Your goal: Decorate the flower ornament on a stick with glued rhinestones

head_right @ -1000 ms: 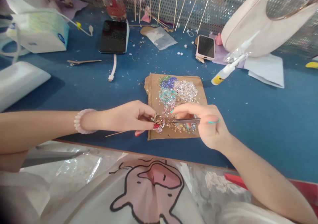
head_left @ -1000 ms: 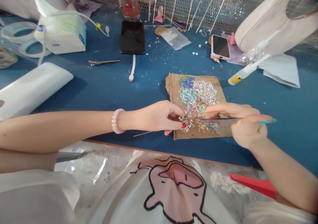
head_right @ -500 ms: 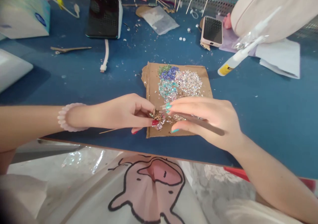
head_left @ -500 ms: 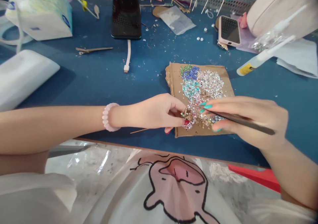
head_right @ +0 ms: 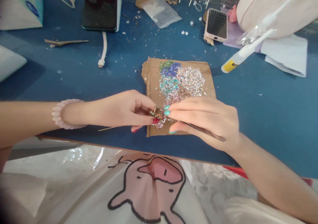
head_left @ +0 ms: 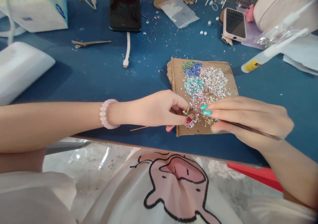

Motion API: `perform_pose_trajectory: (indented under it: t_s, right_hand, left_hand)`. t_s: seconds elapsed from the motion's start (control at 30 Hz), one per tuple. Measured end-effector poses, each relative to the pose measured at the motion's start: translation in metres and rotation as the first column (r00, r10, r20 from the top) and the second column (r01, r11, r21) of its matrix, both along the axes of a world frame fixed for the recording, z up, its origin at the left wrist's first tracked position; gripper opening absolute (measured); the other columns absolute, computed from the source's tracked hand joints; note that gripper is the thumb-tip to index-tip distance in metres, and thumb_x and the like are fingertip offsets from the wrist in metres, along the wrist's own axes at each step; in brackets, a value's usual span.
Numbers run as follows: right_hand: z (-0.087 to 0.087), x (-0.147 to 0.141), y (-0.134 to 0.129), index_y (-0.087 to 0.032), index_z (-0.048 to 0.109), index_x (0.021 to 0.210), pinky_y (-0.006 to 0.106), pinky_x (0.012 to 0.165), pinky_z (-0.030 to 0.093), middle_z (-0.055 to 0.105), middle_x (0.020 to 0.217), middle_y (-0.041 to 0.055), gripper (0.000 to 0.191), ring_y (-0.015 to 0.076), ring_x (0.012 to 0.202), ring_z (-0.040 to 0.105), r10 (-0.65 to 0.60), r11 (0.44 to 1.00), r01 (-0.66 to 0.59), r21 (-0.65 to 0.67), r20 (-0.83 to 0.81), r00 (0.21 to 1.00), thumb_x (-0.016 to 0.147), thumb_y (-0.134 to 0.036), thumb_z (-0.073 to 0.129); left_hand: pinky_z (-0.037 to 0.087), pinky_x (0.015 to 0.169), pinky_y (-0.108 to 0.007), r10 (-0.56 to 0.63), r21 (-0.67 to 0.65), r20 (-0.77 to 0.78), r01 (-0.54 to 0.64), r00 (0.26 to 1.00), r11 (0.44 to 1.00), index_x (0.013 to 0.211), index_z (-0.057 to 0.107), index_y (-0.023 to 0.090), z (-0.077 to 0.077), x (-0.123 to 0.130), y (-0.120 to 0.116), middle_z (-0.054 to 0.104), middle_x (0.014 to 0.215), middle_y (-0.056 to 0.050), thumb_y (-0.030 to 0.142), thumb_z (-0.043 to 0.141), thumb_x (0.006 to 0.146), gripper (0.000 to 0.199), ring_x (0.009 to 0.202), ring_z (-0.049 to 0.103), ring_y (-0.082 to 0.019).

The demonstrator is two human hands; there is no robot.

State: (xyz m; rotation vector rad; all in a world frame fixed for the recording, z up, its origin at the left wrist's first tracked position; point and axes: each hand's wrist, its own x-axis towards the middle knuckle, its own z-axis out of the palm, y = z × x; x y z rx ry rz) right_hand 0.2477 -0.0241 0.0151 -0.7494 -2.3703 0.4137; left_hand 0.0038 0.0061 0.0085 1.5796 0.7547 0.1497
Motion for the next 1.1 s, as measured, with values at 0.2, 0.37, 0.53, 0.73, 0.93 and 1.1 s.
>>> perform_pose_trajectory:
  t_s: [0.2, 0.37, 0.53, 0.73, 0.93, 1.1]
  right_hand:
    - [0.0088, -0.0083, 0.0020, -0.034, 0.072, 0.104, 0.038, 0.072, 0.061, 0.077, 0.091, -0.0004, 0.028, 0.0220, 0.083, 0.074, 0.060, 0.994, -0.066, 0.092, 0.059, 0.996, 0.082, -0.016, 0.073]
    - [0.0086, -0.0066, 0.0037, -0.031, 0.071, 0.104, 0.037, 0.073, 0.061, 0.078, 0.096, 0.0024, 0.026, 0.0220, 0.085, 0.074, 0.084, 0.979, -0.109, 0.171, 0.150, 0.985, 0.082, -0.017, 0.073]
    - [0.0069, -0.0051, 0.0050, -0.028, 0.070, 0.103, 0.036, 0.073, 0.060, 0.078, 0.096, 0.0044, 0.023, 0.0216, 0.086, 0.074, 0.112, 0.965, -0.149, 0.218, 0.174, 0.978, 0.083, -0.017, 0.073]
    - [0.0090, -0.0059, 0.0047, -0.027, 0.069, 0.101, 0.036, 0.073, 0.060, 0.078, 0.095, 0.0043, 0.019, 0.0202, 0.085, 0.074, 0.111, 0.962, -0.154, 0.225, 0.193, 0.975, 0.085, -0.018, 0.071]
    - [0.0088, -0.0073, 0.0055, -0.024, 0.069, 0.099, 0.034, 0.072, 0.060, 0.078, 0.093, 0.0058, 0.016, 0.0199, 0.083, 0.074, 0.134, 0.952, -0.183, 0.245, 0.203, 0.970, 0.085, -0.017, 0.071]
    - [0.0026, -0.0047, 0.0037, -0.023, 0.070, 0.100, 0.035, 0.074, 0.061, 0.078, 0.092, 0.0041, 0.019, 0.0193, 0.083, 0.074, 0.100, 0.982, -0.106, 0.156, 0.046, 0.994, 0.082, -0.015, 0.073]
  left_hand:
    - [0.033, 0.045, -0.016, -0.009, -0.003, -0.001, 0.009, 1.000, 1.000, 0.082, 0.069, 0.016, -0.0006, -0.0002, 0.0003, 0.055, 0.049, 0.006, 0.021, 0.060, 0.087, 0.012, 0.045, 0.054, -0.007]
    - [0.035, 0.046, -0.014, -0.015, 0.000, 0.002, 0.015, 1.000, 1.000, 0.082, 0.068, 0.016, -0.0007, 0.0004, 0.0008, 0.055, 0.049, 0.006, 0.019, 0.059, 0.087, 0.011, 0.046, 0.053, -0.006]
    - [0.036, 0.047, -0.013, -0.019, -0.005, 0.010, 0.020, 1.000, 1.000, 0.082, 0.068, 0.016, 0.0000, 0.0010, 0.0007, 0.054, 0.049, 0.007, 0.018, 0.059, 0.088, 0.011, 0.046, 0.054, -0.006]
    - [0.037, 0.048, -0.013, -0.021, -0.004, 0.015, 0.021, 1.000, 1.000, 0.083, 0.068, 0.016, 0.0002, 0.0006, 0.0007, 0.054, 0.051, 0.007, 0.018, 0.059, 0.088, 0.011, 0.046, 0.054, -0.005]
    - [0.038, 0.048, -0.014, -0.018, -0.020, 0.012, 0.018, 1.000, 1.000, 0.082, 0.067, 0.016, -0.0001, 0.0021, -0.0005, 0.054, 0.050, 0.008, 0.017, 0.060, 0.086, 0.009, 0.046, 0.053, -0.005]
    - [0.031, 0.044, -0.016, -0.044, -0.037, -0.060, 0.042, 0.997, 0.998, 0.078, 0.066, 0.017, 0.0040, -0.0013, 0.0024, 0.056, 0.046, 0.008, 0.022, 0.059, 0.087, 0.012, 0.044, 0.052, -0.006]
